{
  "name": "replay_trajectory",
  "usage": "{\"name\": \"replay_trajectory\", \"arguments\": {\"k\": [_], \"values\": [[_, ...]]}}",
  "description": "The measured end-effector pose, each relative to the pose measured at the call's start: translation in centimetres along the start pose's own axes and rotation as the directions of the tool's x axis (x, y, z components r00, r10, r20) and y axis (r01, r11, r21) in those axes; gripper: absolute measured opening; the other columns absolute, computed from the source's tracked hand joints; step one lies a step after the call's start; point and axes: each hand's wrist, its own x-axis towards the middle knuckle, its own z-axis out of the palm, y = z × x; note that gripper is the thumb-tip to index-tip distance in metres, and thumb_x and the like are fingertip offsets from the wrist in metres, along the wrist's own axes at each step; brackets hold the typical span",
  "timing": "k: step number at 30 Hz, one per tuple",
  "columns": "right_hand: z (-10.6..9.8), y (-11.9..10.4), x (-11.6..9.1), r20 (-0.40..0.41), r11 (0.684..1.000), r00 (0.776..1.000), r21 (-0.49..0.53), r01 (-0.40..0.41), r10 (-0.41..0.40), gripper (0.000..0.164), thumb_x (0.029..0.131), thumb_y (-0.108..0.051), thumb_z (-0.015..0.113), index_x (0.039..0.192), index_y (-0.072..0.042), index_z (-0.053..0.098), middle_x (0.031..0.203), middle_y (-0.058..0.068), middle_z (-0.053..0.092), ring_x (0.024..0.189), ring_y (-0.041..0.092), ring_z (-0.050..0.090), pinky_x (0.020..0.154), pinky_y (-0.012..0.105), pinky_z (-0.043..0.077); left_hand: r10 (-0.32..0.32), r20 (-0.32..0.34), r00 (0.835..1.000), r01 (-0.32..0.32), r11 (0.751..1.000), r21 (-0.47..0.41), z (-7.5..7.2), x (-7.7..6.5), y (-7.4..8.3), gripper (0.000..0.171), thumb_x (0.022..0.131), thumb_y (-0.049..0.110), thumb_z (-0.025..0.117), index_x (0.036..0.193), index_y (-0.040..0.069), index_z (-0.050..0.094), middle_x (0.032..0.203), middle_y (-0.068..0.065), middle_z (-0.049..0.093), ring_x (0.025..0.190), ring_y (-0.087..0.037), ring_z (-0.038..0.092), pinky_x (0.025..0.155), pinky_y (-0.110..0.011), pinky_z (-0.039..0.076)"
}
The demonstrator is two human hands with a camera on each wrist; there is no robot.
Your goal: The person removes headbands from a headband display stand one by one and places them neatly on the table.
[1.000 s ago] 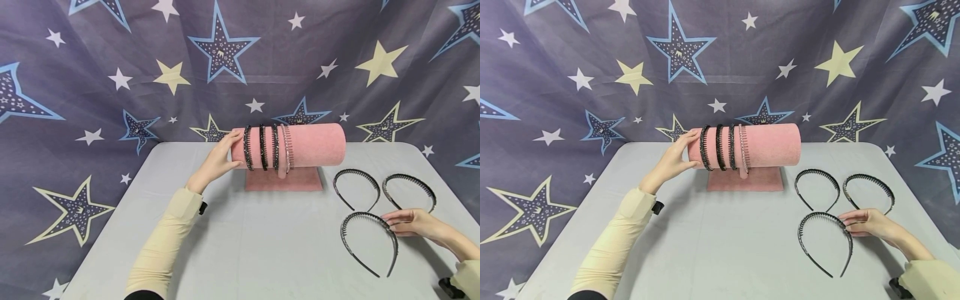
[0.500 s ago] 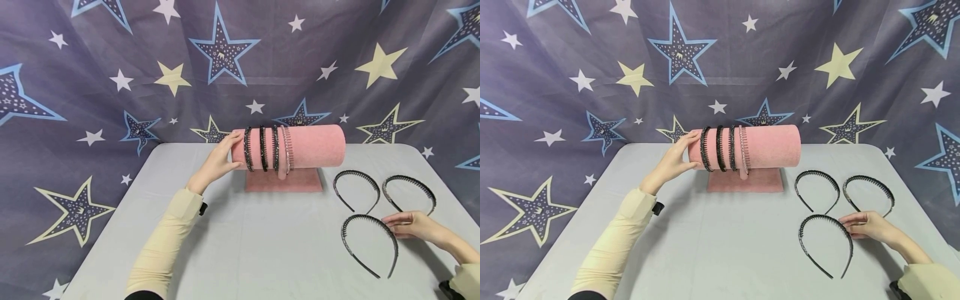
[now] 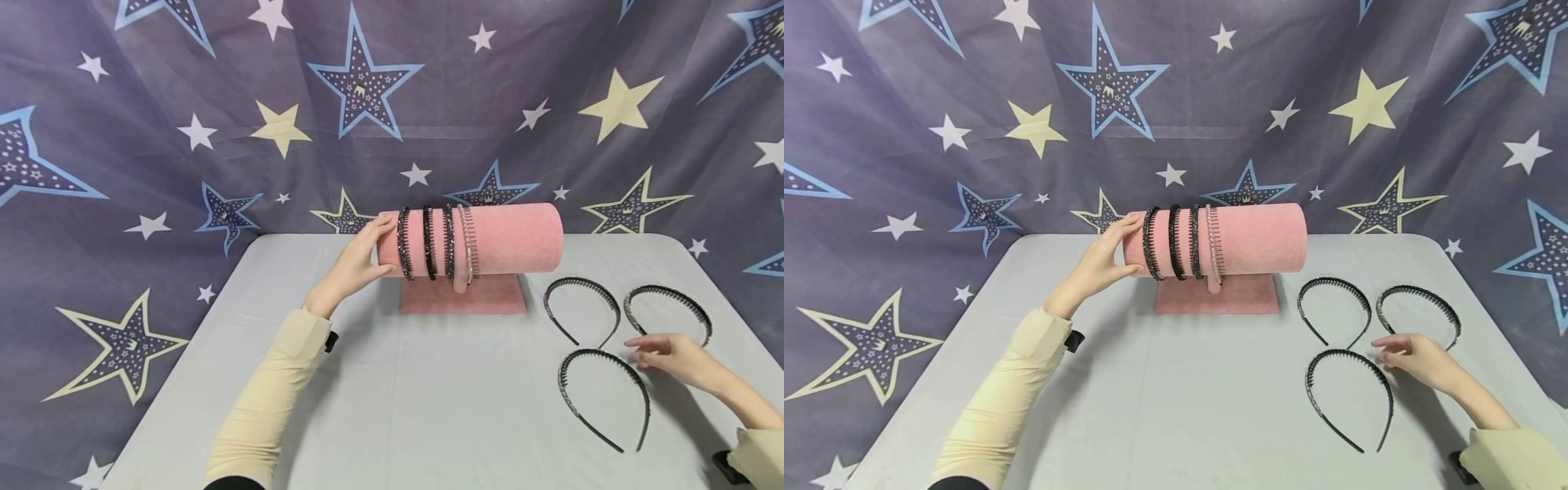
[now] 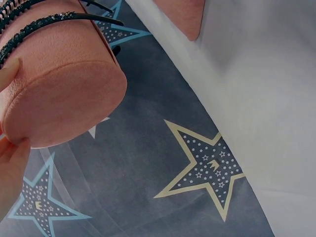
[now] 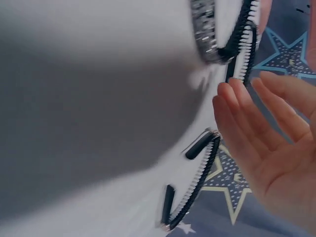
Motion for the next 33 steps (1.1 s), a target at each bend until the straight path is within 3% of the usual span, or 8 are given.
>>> {"name": "replay_trajectory", "arguments": {"k": [4, 8, 13, 17, 21, 25, 28, 33], "values": [[0.1, -1.6, 0.8, -0.114, 0.994, 0.993, -0.113, -0.005, -0.008, 0.019, 0.079, -0.002, 0.06, 0.096, 0.005, 0.063, 0.081, -0.019, 0.063, 0.071, -0.01, 0.055, 0.06, 0.007, 0.045, 0.008, -0.007, 1.0, -0.008, 1.0, -0.003, 0.0, 0.1, 0.0, 0.07, 0.068, 0.004, 0.073, 0.128, -0.005, 0.039, 0.137, -0.018, 0.034, 0.129, -0.027, 0.026, 0.109, -0.031, 0.019], [0.3, -3.5, 1.8, -0.181, 0.99, 0.982, -0.135, 0.027, -0.051, 0.02, 0.079, -0.005, 0.062, 0.098, 0.003, 0.064, 0.085, -0.019, 0.062, 0.073, -0.01, 0.055, 0.062, 0.004, 0.043, 0.01, -0.008, 1.0, -0.01, 1.0, -0.005, 0.0, 0.1, 0.0, 0.07, 0.068, 0.004, 0.073, 0.128, -0.005, 0.04, 0.137, -0.018, 0.033, 0.129, -0.027, 0.026, 0.109, -0.031, 0.019], [1.0, -6.0, 3.2, -0.225, 0.991, 0.974, -0.133, -0.001, -0.029, 0.022, 0.081, -0.013, 0.062, 0.1, -0.002, 0.065, 0.086, -0.014, 0.065, 0.073, -0.01, 0.055, 0.061, 0.006, 0.043, 0.008, -0.008, 1.0, -0.008, 1.0, -0.007, 0.1, 0.0, 0.0, 0.07, 0.067, 0.004, 0.073, 0.128, -0.005, 0.04, 0.137, -0.018, 0.033, 0.129, -0.027, 0.026, 0.109, -0.032, 0.019], [1.8, -8.2, 4.4, -0.255, 0.995, 0.967, -0.104, 0.001, -0.028, 0.024, 0.082, -0.017, 0.062, 0.101, -0.002, 0.064, 0.091, 0.001, 0.067, 0.073, -0.009, 0.056, 0.062, 0.006, 0.044, 0.006, -0.003, 1.0, -0.006, 1.0, -0.009, 0.1, 0.0, 0.0, 0.07, 0.068, 0.004, 0.073, 0.128, -0.005, 0.039, 0.137, -0.018, 0.033, 0.129, -0.027, 0.026, 0.109, -0.032, 0.019], [2.5, -10.4, 5.7, -0.29, 0.997, 0.955, -0.047, 0.06, -0.071, 0.024, 0.082, -0.013, 0.062, 0.101, 0.0, 0.064, 0.095, 0.006, 0.066, 0.074, -0.007, 0.058, 0.065, 0.007, 0.046, 0.003, -0.003, 1.0, -0.003, 1.0, -0.009, 0.1, 0.1, 0.0, 0.069, 0.068, 0.003, 0.072, 0.128, -0.005, 0.039, 0.137, -0.018, 0.033, 0.129, -0.028, 0.026, 0.109, -0.032, 0.019], [3.4, -12.0, 7.1, -0.341, 0.988, 0.929, 0.006, 0.155, -0.144, 0.021, 0.079, -0.004, 0.064, 0.1, 0.001, 0.064, 0.092, -0.015, 0.062, 0.078, -0.007, 0.058, 0.069, 0.008, 0.047, 0.001, -0.001, 1.0, -0.001, 1.0, -0.008, 0.0, 0.1, 0.0, 0.069, 0.068, 0.003, 0.073, 0.128, -0.005, 0.039, 0.137, -0.018, 0.034, 0.129, -0.029, 0.026, 0.109, -0.033, 0.019], [4.2, -13.0, 8.1, -0.38, 0.974, 0.903, 0.024, 0.227, -0.201, 0.023, 0.076, 0.004, 0.064, 0.099, 0.003, 0.064, 0.092, -0.01, 0.063, 0.079, -0.007, 0.057, 0.071, 0.009, 0.048, -0.005, 0.002, 1.0, 0.005, 1.0, -0.007, 0.0, 0.1, 0.0, 0.069, 0.068, 0.004, 0.073, 0.128, -0.005, 0.039, 0.137, -0.018, 0.033, 0.129, -0.029, 0.026, 0.109, -0.033, 0.02], [5.1, -14.6, 9.5, -0.414, 0.961, 0.877, 0.017, 0.277, -0.245, 0.025, 0.076, 0.004, 0.064, 0.1, 0.003, 0.064, 0.096, 0.012, 0.063, 0.082, -0.003, 0.057, 0.074, 0.013, 0.049, -0.012, 0.002, 1.0, 0.012, 1.0, -0.008, 0.0, 0.1, 0.0, 0.069, 0.068, 0.003, 0.073, 0.128, -0.005, 0.039, 0.137, -0.018, 0.033, 0.129, -0.028, 0.026, 0.109, -0.032, 0.019]]}}
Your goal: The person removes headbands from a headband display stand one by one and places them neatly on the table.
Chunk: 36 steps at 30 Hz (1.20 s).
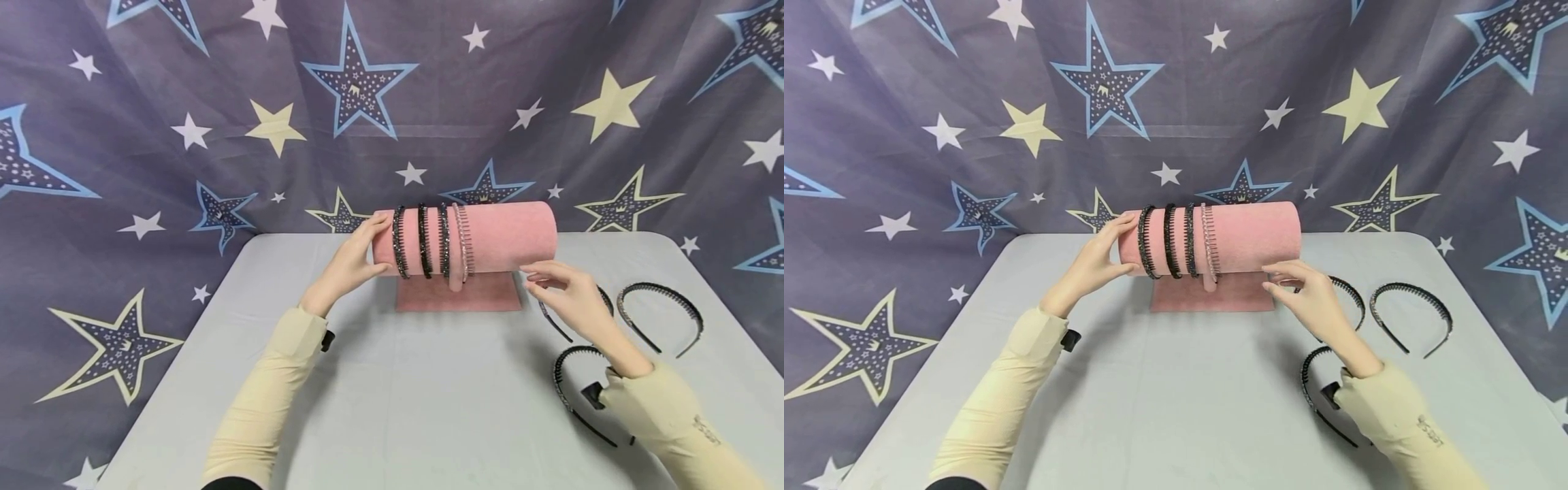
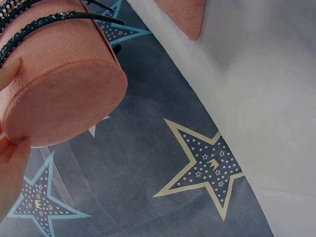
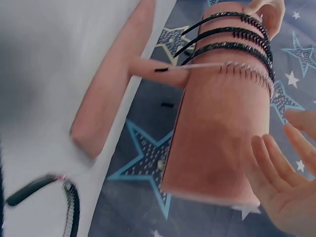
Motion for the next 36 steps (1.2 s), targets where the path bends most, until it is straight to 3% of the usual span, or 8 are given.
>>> {"name": "replay_trajectory", "arguments": {"k": [6, 11, 17, 36], "values": [[1.6, -0.7, 1.2, -0.044, 0.998, 0.998, 0.042, 0.037, -0.035, 0.029, 0.074, 0.003, 0.066, 0.103, 0.003, 0.063, 0.1, 0.015, 0.061, 0.085, 0.005, 0.058, 0.079, 0.017, 0.049, 0.009, -0.002, 1.0, -0.009, 1.0, 0.004, 0.0, 0.0, 0.0, 0.069, 0.068, 0.003, 0.073, 0.127, -0.005, 0.039, 0.137, -0.018, 0.033, 0.129, -0.028, 0.026, 0.109, -0.032, 0.019], [2.8, -1.4, 1.9, -0.056, 0.997, 0.998, 0.071, -0.006, 0.01, 0.031, 0.075, -0.002, 0.066, 0.106, 0.001, 0.062, 0.103, 0.013, 0.06, 0.089, 0.012, 0.058, 0.083, 0.017, 0.047, 0.009, -0.003, 1.0, -0.009, 1.0, 0.004, -0.1, 0.0, 0.0, 0.069, 0.068, 0.003, 0.073, 0.127, -0.005, 0.039, 0.137, -0.018, 0.034, 0.129, -0.028, 0.026, 0.109, -0.032, 0.019], [4.2, -1.8, 2.7, -0.066, 0.996, 0.998, 0.089, -0.015, 0.021, 0.031, 0.075, -0.002, 0.067, 0.106, 0.001, 0.062, 0.103, 0.012, 0.06, 0.09, 0.023, 0.058, 0.081, 0.026, 0.05, 0.002, -0.002, 1.0, -0.002, 1.0, -0.002, 0.0, -0.1, 0.0, 0.069, 0.067, 0.003, 0.073, 0.127, -0.005, 0.039, 0.137, -0.018, 0.034, 0.129, -0.028, 0.026, 0.109, -0.031, 0.018], [7.1, -2.5, 4.4, -0.186, 0.994, 0.983, 0.111, 0.018, 0.003, 0.032, 0.07, 0.005, 0.068, 0.102, 0.004, 0.063, 0.101, 0.015, 0.058, 0.083, 0.024, 0.059, 0.076, 0.026, 0.052, 0.011, -0.013, 1.0, -0.011, 1.0, -0.01, 0.1, 0.0, -0.1, 0.069, 0.066, 0.002, 0.073, 0.126, -0.005, 0.04, 0.135, -0.018, 0.035, 0.128, -0.029, 0.028, 0.109, -0.031, 0.019]]}}
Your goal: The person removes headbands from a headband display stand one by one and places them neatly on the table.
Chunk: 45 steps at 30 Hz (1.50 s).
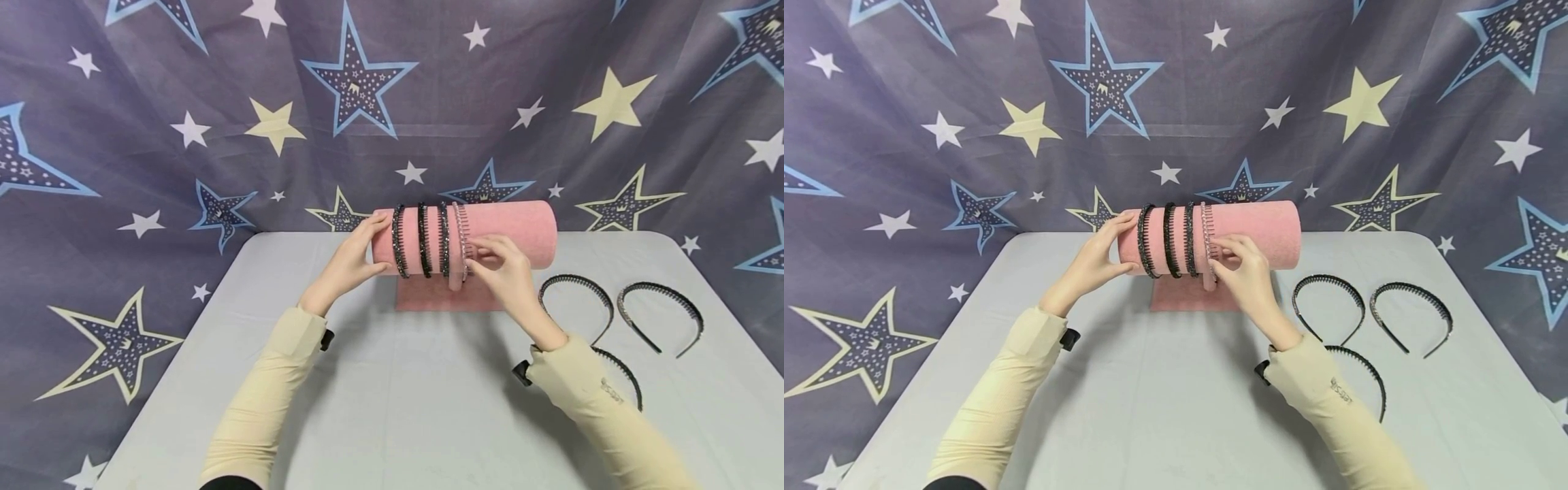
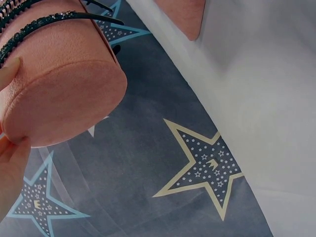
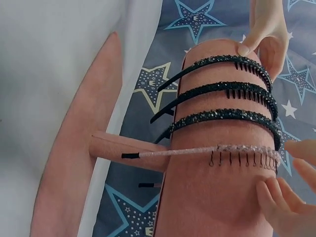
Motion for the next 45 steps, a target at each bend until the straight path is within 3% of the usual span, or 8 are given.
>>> {"name": "replay_trajectory", "arguments": {"k": [9, 19, 32, 45], "values": [[0.9, 0.1, 0.2, -0.031, 0.999, 0.999, -0.03, 0.018, -0.019, 0.033, 0.068, 0.01, 0.068, 0.1, 0.007, 0.063, 0.102, 0.018, 0.054, 0.079, 0.027, 0.059, 0.071, 0.031, 0.054, 0.004, -0.003, 1.0, -0.004, 1.0, -0.001, 0.1, 0.0, -0.1, 0.069, 0.066, 0.002, 0.073, 0.126, -0.006, 0.04, 0.135, -0.019, 0.035, 0.128, -0.029, 0.028, 0.109, -0.031, 0.019], [1.4, 0.3, 0.3, -0.032, 0.997, 0.999, -0.083, -0.002, -0.001, 0.031, 0.07, 0.009, 0.067, 0.1, 0.004, 0.065, 0.101, 0.015, 0.051, 0.078, 0.021, 0.057, 0.068, 0.028, 0.053, 0.001, 0.01, 1.0, -0.001, 1.0, 0.0, 0.0, 0.1, 0.0, 0.069, 0.067, 0.003, 0.073, 0.127, -0.006, 0.04, 0.136, -0.019, 0.035, 0.128, -0.03, 0.027, 0.109, -0.031, 0.018], [1.7, 0.5, 0.5, -0.031, 0.979, 0.997, -0.194, 0.067, -0.075, 0.028, 0.069, 0.011, 0.065, 0.096, 0.002, 0.067, 0.096, 0.014, 0.051, 0.078, 0.022, 0.059, 0.064, 0.028, 0.054, 0.002, 0.012, 1.0, -0.002, 1.0, -0.002, -0.1, 0.0, 0.0, 0.069, 0.067, 0.003, 0.073, 0.127, -0.005, 0.039, 0.136, -0.019, 0.033, 0.129, -0.029, 0.026, 0.109, -0.032, 0.018], [0.8, 0.7, 0.3, -0.062, 0.979, 0.994, -0.192, 0.072, -0.085, 0.028, 0.07, 0.01, 0.065, 0.097, 0.004, 0.066, 0.096, 0.014, 0.051, 0.075, 0.019, 0.059, 0.062, 0.014, 0.049, 0.009, -0.001, 1.0, -0.009, 1.0, -0.017, 0.0, -0.1, 0.0, 0.07, 0.066, 0.002, 0.074, 0.127, -0.006, 0.04, 0.136, -0.019, 0.034, 0.128, -0.029, 0.027, 0.109, -0.031, 0.019]]}}
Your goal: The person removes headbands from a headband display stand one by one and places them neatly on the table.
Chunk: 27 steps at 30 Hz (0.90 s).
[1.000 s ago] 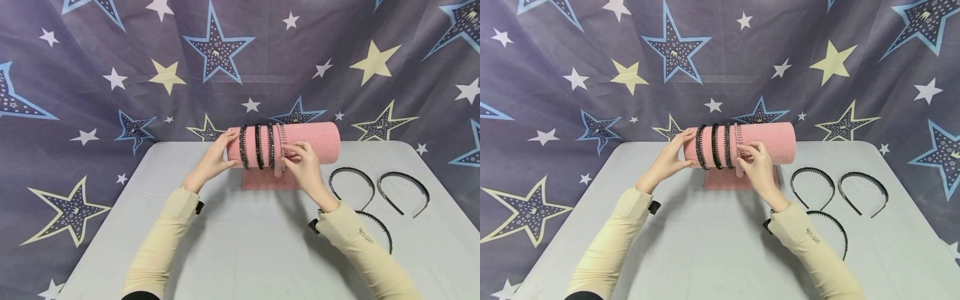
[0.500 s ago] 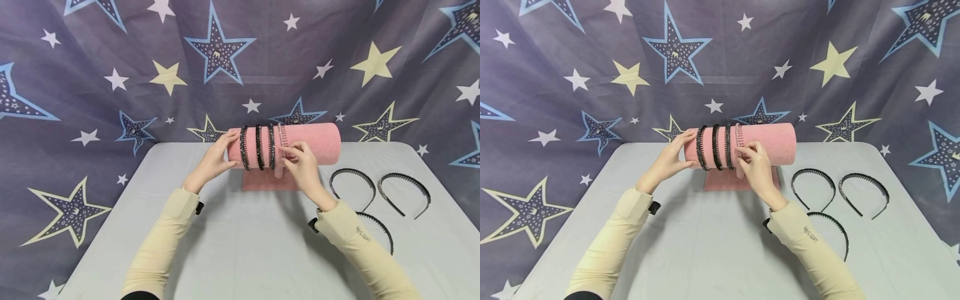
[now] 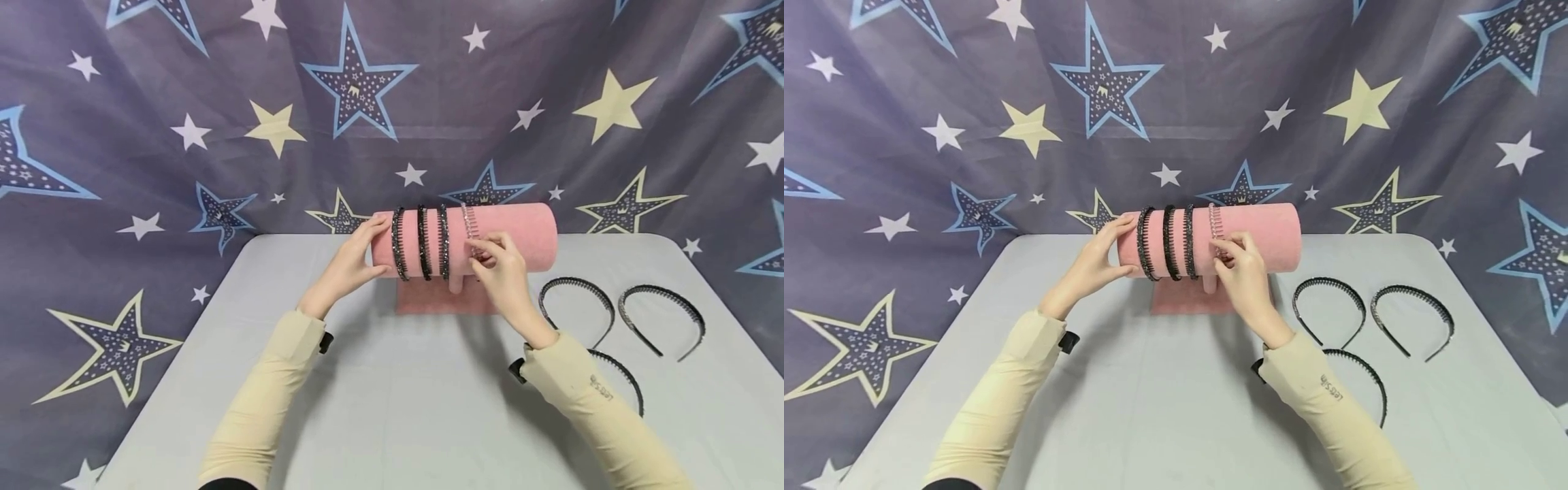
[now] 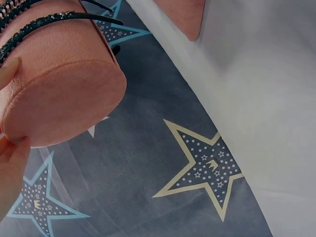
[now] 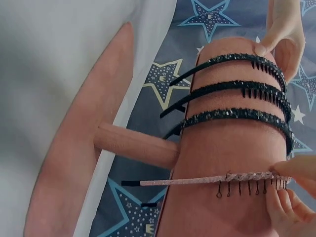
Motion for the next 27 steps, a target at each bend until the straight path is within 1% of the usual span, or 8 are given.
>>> {"name": "replay_trajectory", "arguments": {"k": [7, 11, 14, 16, 19, 21, 23, 27], "values": [[-0.8, 0.3, 0.4, -0.041, 1.0, 0.999, -0.002, -0.019, 0.019, 0.031, 0.066, 0.012, 0.067, 0.096, 0.006, 0.066, 0.095, 0.016, 0.053, 0.069, 0.021, 0.057, 0.06, 0.002, 0.042, 0.002, 0.008, 1.0, -0.002, 1.0, 0.009, -0.2, 0.1, 0.0, 0.069, 0.067, 0.002, 0.073, 0.128, -0.005, 0.039, 0.137, -0.018, 0.033, 0.129, -0.028, 0.027, 0.109, -0.031, 0.019], [-1.1, 0.2, 0.5, -0.032, 1.0, 0.999, -0.02, -0.02, 0.02, 0.03, 0.067, 0.01, 0.067, 0.097, 0.005, 0.066, 0.096, 0.016, 0.053, 0.07, 0.02, 0.056, 0.059, 0.001, 0.04, 0.003, -0.005, 1.0, -0.003, 1.0, 0.003, -0.2, 0.1, 0.1, 0.069, 0.067, 0.001, 0.073, 0.127, -0.005, 0.039, 0.136, -0.019, 0.034, 0.128, -0.029, 0.027, 0.109, -0.031, 0.019], [-1.2, 0.2, 0.4, -0.03, 0.998, 0.999, -0.055, -0.019, 0.018, 0.03, 0.068, 0.008, 0.068, 0.097, 0.004, 0.066, 0.097, 0.016, 0.053, 0.071, 0.02, 0.056, 0.059, 0.007, 0.044, -0.001, -0.008, 1.0, 0.001, 1.0, 0.007, -0.1, -0.1, 0.1, 0.069, 0.066, 0.001, 0.073, 0.127, -0.005, 0.04, 0.136, -0.019, 0.035, 0.128, -0.03, 0.028, 0.109, -0.032, 0.02], [-1.2, 0.2, 0.3, -0.038, 0.996, 0.999, -0.085, -0.019, 0.015, 0.03, 0.068, 0.007, 0.069, 0.097, 0.003, 0.066, 0.097, 0.015, 0.054, 0.073, 0.02, 0.056, 0.062, 0.016, 0.047, -0.005, -0.007, 1.0, 0.005, 1.0, 0.014, -0.1, -0.2, 0.0, 0.069, 0.067, 0.002, 0.073, 0.127, -0.005, 0.04, 0.136, -0.018, 0.035, 0.128, -0.029, 0.028, 0.109, -0.032, 0.02], [-1.3, 0.2, -0.1, -0.066, 0.991, 0.998, -0.129, -0.026, 0.017, 0.029, 0.068, 0.006, 0.069, 0.097, 0.001, 0.067, 0.097, 0.014, 0.054, 0.076, 0.022, 0.057, 0.065, 0.027, 0.049, -0.005, -0.001, 1.0, 0.005, 1.0, 0.018, 0.0, -0.2, 0.1, 0.069, 0.067, 0.003, 0.074, 0.127, -0.005, 0.04, 0.136, -0.018, 0.035, 0.128, -0.029, 0.028, 0.109, -0.031, 0.02], [-1.4, 0.2, -0.3, -0.086, 0.988, 0.996, -0.149, -0.032, 0.019, 0.029, 0.068, 0.006, 0.068, 0.096, 0.0, 0.068, 0.096, 0.014, 0.054, 0.078, 0.023, 0.058, 0.065, 0.029, 0.048, -0.002, 0.0, 1.0, 0.002, 1.0, 0.013, 0.0, -0.2, 0.1, 0.069, 0.067, 0.002, 0.073, 0.127, -0.005, 0.04, 0.136, -0.018, 0.035, 0.128, -0.029, 0.028, 0.109, -0.032, 0.02], [-1.5, 0.2, -0.5, -0.103, 0.986, 0.994, -0.161, -0.038, 0.022, 0.028, 0.069, 0.007, 0.067, 0.096, 0.0, 0.068, 0.095, 0.014, 0.054, 0.078, 0.023, 0.058, 0.065, 0.028, 0.048, 0.006, -0.001, 1.0, -0.006, 1.0, 0.008, 0.0, -0.2, 0.1, 0.069, 0.067, 0.002, 0.073, 0.127, -0.005, 0.04, 0.136, -0.019, 0.034, 0.128, -0.029, 0.027, 0.109, -0.032, 0.02], [-1.6, 0.3, -0.4, -0.106, 0.986, 0.994, -0.159, -0.041, 0.024, 0.029, 0.069, 0.008, 0.065, 0.097, 0.002, 0.067, 0.093, 0.016, 0.052, 0.076, 0.024, 0.059, 0.064, 0.029, 0.049, 0.01, -0.006, 1.0, -0.01, 1.0, 0.008, -0.1, -0.1, 0.0, 0.07, 0.067, 0.003, 0.073, 0.127, -0.006, 0.04, 0.136, -0.019, 0.034, 0.128, -0.03, 0.027, 0.109, -0.032, 0.02]]}}
